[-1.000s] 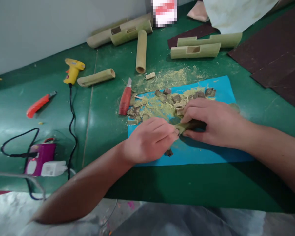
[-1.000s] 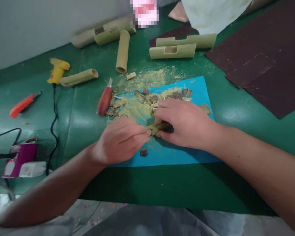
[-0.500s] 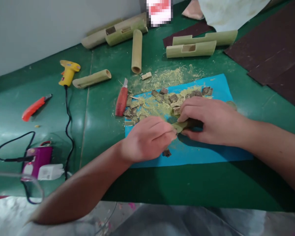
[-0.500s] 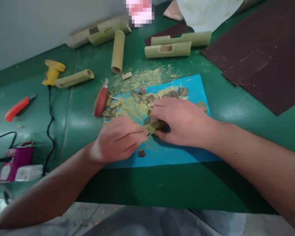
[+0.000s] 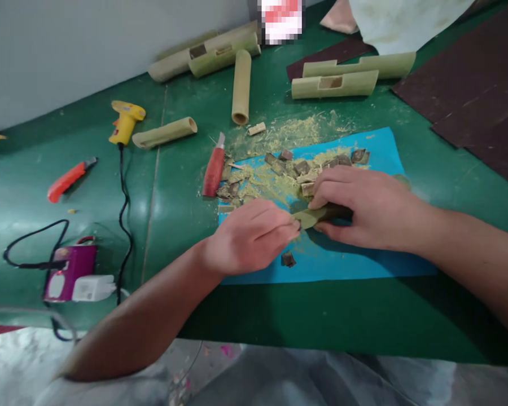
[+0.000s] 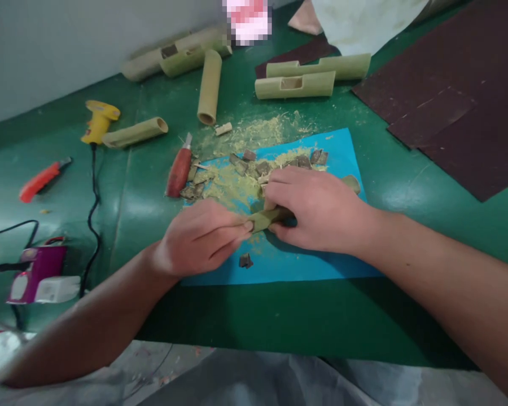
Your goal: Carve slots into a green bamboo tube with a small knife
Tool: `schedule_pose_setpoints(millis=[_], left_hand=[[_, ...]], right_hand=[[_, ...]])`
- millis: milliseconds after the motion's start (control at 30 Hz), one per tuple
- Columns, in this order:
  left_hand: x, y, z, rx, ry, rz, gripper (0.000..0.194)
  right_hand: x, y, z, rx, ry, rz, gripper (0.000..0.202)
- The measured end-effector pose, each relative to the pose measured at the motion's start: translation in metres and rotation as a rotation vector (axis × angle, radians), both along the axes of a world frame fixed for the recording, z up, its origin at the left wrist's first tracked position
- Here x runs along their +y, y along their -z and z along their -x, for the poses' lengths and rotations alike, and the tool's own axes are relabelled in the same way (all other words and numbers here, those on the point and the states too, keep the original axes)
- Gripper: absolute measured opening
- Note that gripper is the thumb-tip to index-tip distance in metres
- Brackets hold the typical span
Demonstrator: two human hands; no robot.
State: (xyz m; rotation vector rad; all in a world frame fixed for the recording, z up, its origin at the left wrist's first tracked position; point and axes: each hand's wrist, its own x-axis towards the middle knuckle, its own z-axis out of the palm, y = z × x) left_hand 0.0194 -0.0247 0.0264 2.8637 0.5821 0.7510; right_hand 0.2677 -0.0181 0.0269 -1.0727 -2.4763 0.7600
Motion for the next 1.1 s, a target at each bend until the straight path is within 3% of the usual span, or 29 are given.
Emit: schedule_pose_setpoints(millis=[233,467,1100], left_hand=[[0.004,0.006,-0.002,-0.088,-0.044,0.124,0.008],[0.0,0.002,-0.004,-0.124,-0.143,0.22,0.005],[-0.003,0.001,-0.007,-0.062,-0.116,0.115,0.018]], right_hand=[[-0.002,-0.001,0.003,-0.03,0.019,-0.031,0.01],[-0.003,0.0,0.002,-0.012,0.014,-0.017,0.009],[-0.003,0.0,0.002,-0.056,0.004,-0.042,0.007]])
